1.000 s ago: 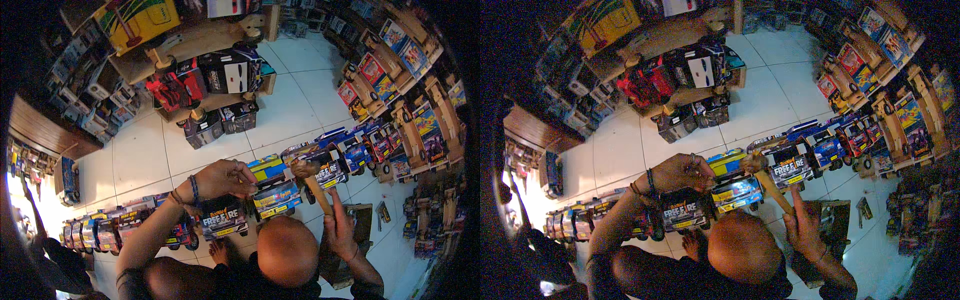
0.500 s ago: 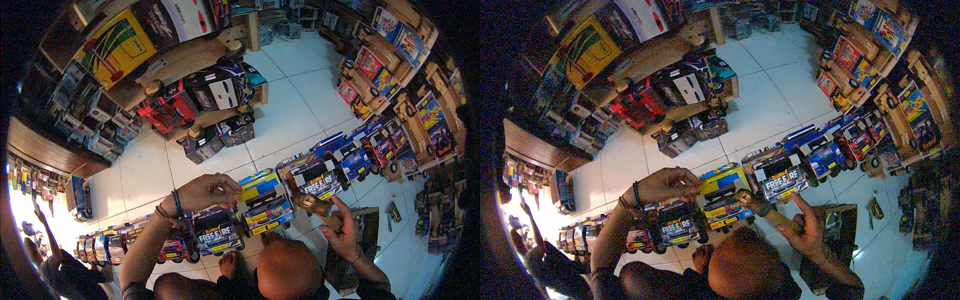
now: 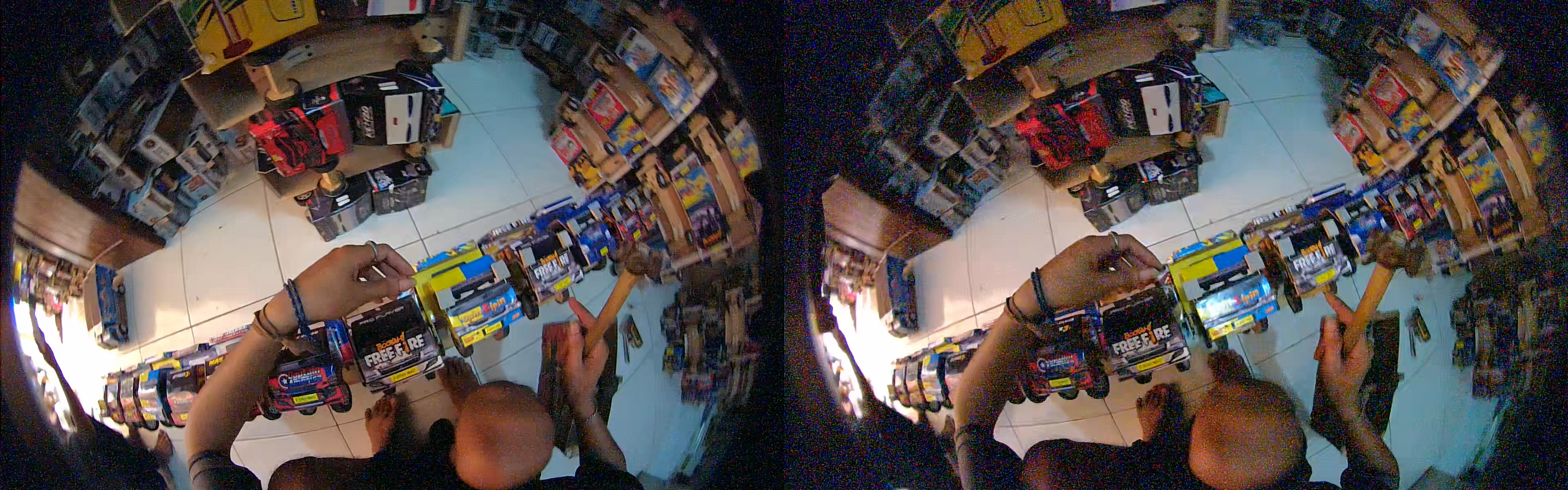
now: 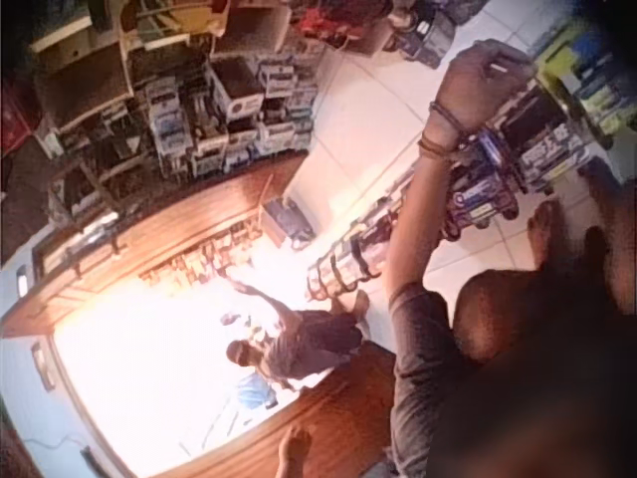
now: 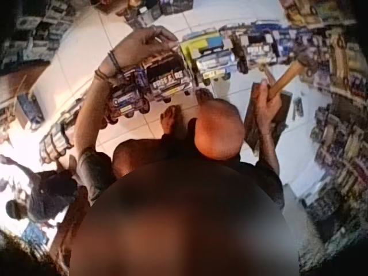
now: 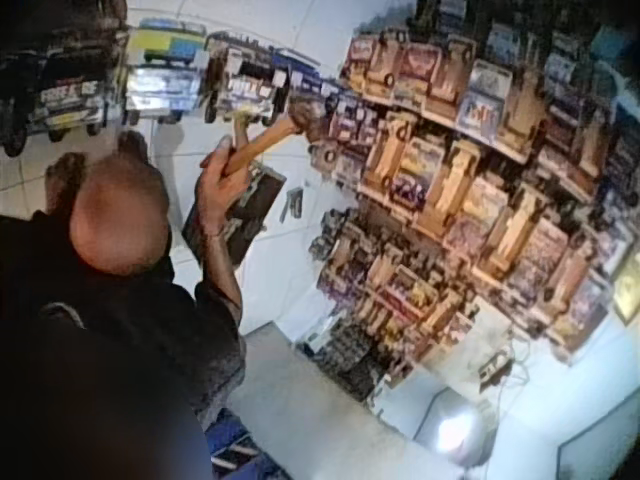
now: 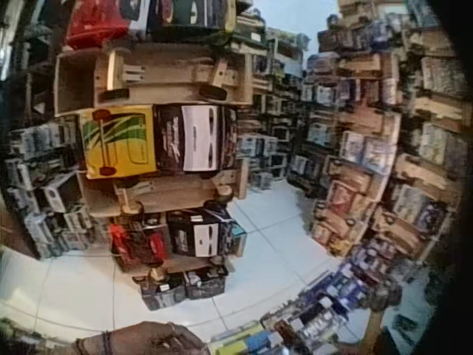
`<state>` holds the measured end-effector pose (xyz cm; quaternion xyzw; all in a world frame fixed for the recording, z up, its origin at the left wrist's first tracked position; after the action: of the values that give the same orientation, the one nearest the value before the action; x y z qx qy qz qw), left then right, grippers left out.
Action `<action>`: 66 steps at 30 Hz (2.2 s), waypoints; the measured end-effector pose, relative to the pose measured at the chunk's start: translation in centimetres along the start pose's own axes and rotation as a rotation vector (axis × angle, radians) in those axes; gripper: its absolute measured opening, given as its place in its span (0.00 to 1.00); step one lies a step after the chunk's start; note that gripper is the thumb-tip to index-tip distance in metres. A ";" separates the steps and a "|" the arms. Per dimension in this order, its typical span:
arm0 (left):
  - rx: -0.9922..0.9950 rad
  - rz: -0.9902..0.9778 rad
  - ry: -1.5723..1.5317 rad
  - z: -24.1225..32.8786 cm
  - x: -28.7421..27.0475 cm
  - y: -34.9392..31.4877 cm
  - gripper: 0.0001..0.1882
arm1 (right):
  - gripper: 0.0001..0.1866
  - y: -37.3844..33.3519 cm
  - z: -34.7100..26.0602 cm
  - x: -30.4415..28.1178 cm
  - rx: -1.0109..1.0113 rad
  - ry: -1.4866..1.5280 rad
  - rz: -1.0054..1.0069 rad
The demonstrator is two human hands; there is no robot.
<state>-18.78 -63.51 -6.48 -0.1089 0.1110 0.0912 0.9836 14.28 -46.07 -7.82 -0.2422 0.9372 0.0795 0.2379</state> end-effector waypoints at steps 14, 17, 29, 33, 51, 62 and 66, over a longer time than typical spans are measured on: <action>0.153 -0.380 0.027 5.6 4.4 2.7 0.14 | 0.29 -13.4 18.4 -8.4 0.337 -1.033 0.156; 0.103 -0.434 0.057 6.9 4.8 2.9 0.13 | 0.36 -13.8 21.2 -8.5 0.339 -1.149 0.132; 0.032 -0.186 0.091 4.9 5.8 3.7 0.14 | 0.31 -14.5 19.7 -9.1 0.048 -0.842 0.088; 0.236 -0.132 0.292 5.7 6.8 4.4 0.20 | 0.32 -13.2 19.1 -7.3 -0.084 -0.797 -0.082; 0.396 -0.280 0.595 6.7 20.8 7.8 0.13 | 0.36 -11.8 20.6 -9.9 -0.233 -0.818 -0.384; 0.131 -0.509 0.373 7.5 19.7 11.1 0.12 | 0.17 -12.1 22.0 -10.4 -0.089 -0.864 -0.384; 0.131 -0.585 0.402 5.1 23.1 13.7 0.13 | 0.35 -11.7 23.4 -8.4 -0.084 -0.873 -0.424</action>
<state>1.63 -45.61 -9.83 -0.0883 0.2719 -0.2248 0.9315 36.02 -46.59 -24.65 -0.3813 0.6758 0.1611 0.6099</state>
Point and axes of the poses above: each hand's wrist, its own y-axis towards the middle knuckle, its own x-axis out of the palm, z = x × y, the point moved 1 cm from there along y, towards the middle knuckle, and after that the axes turned 6 degrees about -y, right-handed, at the moved point
